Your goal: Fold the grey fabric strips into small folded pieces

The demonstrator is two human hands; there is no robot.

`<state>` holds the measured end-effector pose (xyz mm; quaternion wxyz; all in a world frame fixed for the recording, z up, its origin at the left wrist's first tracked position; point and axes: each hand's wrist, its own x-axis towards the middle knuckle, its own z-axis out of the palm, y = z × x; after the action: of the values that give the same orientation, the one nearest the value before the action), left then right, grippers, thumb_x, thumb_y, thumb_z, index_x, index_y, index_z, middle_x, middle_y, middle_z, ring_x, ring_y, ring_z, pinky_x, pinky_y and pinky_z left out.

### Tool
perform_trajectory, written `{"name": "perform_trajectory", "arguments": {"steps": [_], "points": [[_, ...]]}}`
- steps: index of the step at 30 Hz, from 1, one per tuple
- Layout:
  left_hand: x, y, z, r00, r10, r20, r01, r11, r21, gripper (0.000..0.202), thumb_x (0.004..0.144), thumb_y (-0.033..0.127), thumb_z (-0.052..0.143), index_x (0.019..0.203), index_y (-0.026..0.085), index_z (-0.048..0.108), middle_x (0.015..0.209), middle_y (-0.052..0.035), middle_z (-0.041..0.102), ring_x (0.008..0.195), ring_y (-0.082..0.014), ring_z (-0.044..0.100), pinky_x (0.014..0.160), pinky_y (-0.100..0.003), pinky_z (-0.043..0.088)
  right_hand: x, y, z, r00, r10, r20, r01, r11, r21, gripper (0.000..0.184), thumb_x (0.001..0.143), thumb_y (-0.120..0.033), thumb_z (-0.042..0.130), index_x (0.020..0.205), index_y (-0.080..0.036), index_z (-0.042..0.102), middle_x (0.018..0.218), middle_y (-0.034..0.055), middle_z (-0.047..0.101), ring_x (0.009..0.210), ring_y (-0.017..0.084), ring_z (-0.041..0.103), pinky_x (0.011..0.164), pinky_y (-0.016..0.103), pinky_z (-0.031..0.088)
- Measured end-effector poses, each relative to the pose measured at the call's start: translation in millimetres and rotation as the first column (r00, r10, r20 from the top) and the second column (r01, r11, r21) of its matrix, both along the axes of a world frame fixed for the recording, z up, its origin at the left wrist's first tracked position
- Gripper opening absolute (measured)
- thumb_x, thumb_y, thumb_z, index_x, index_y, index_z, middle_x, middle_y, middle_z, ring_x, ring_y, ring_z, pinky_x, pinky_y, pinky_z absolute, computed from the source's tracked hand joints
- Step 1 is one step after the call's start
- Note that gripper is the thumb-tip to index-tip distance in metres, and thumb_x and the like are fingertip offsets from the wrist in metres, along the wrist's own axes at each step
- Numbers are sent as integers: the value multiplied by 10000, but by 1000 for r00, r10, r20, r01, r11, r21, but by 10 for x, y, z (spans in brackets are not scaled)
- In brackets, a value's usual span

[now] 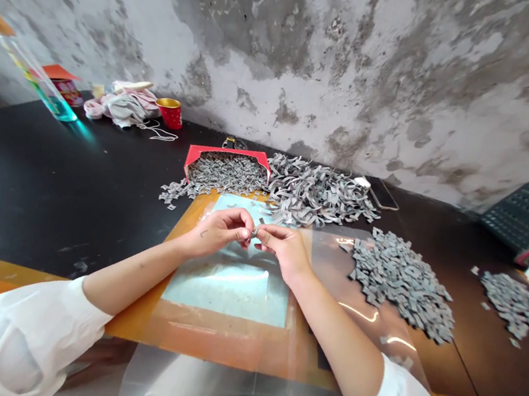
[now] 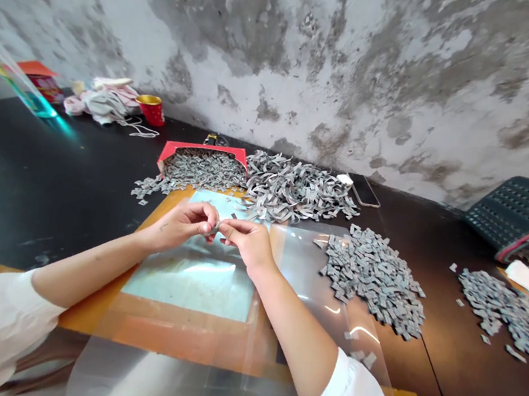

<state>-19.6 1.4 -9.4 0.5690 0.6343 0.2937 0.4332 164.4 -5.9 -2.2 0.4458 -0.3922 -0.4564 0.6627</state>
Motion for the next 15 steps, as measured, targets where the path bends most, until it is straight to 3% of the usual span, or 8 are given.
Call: {"name": "perform_trajectory", "arguments": {"steps": [9,15], "points": [[21,-16,1,997,-68,27,67,997,45,245,826,378,672,832,144,600,810,-21,586,665,-121,616,654,-278,541,4,27,-46,995,10,-95,-22,993,-119,278,541,-355,857,738,-181,764,660,-22,658,546,71,516,701,284,519],[36,-11,0,999,-6,47,6,1000,2,256,829,375,675,931,143,649,817,-50,667,742,-155,676,692,-286,566,42,49,-34,961,49,-273,-108,972,-208,295,535,-336,874,739,-164,746,611,-35,613,492,33,455,621,210,528]]}}
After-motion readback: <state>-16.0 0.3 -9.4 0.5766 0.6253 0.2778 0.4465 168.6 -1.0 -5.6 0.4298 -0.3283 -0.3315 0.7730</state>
